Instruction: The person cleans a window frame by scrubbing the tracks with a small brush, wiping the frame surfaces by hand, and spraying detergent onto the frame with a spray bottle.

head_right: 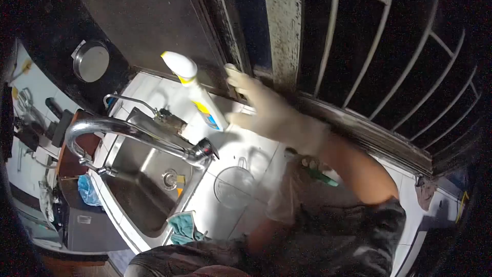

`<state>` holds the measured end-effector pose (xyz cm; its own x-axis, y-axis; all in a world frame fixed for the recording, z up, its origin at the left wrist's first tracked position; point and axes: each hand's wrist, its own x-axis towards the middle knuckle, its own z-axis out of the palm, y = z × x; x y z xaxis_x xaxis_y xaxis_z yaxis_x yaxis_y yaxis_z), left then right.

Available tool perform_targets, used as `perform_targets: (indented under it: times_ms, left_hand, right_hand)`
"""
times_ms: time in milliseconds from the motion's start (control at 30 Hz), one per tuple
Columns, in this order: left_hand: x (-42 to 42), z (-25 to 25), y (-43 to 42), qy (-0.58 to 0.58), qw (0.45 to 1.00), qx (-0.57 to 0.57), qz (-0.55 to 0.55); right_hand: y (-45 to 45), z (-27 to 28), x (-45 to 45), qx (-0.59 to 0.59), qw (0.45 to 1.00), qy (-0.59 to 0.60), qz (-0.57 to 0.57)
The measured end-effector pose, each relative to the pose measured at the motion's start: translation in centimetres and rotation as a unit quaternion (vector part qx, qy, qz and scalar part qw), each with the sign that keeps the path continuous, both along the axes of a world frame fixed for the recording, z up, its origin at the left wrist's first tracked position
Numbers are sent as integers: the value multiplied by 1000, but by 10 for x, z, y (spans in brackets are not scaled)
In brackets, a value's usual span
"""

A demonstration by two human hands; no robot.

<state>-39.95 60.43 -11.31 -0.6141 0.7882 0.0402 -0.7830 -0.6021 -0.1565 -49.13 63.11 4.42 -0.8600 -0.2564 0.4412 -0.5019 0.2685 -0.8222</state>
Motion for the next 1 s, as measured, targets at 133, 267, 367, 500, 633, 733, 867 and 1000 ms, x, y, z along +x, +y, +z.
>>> perform_targets:
  times_ms: [133, 267, 367, 500, 633, 733, 867, 1000]
  left_hand:
    - [10, 41, -28, 90, 922, -363, 104]
    - [5, 36, -27, 60, 932, -345, 91]
    - [4, 31, -26, 56, 934, -340, 97]
    - [3, 22, -21, 57, 936, -331, 102]
    - [0, 10, -16, 62, 944, -305, 107]
    - [-10, 9, -12, -20, 956, -279, 85]
    - [-8, 44, -14, -158, 937, -309, 38]
    - [-10, 33, -13, -130, 944, -302, 26]
  right_hand:
    - [-64, 6, -87, -16, 986, -162, 23]
    - [-80, 2, -116, -155, 973, -170, 21]
    - [-59, 11, -87, -257, 962, -86, 38]
    - [9, 25, -10, -188, 971, 53, -139]
    - [25, 42, 43, -97, 923, 51, -368]
    - [35, 50, 35, -63, 915, 118, -381]
    - [46, 60, 12, -94, 898, 204, -379]
    - [52, 71, -2, -85, 873, 271, -397]
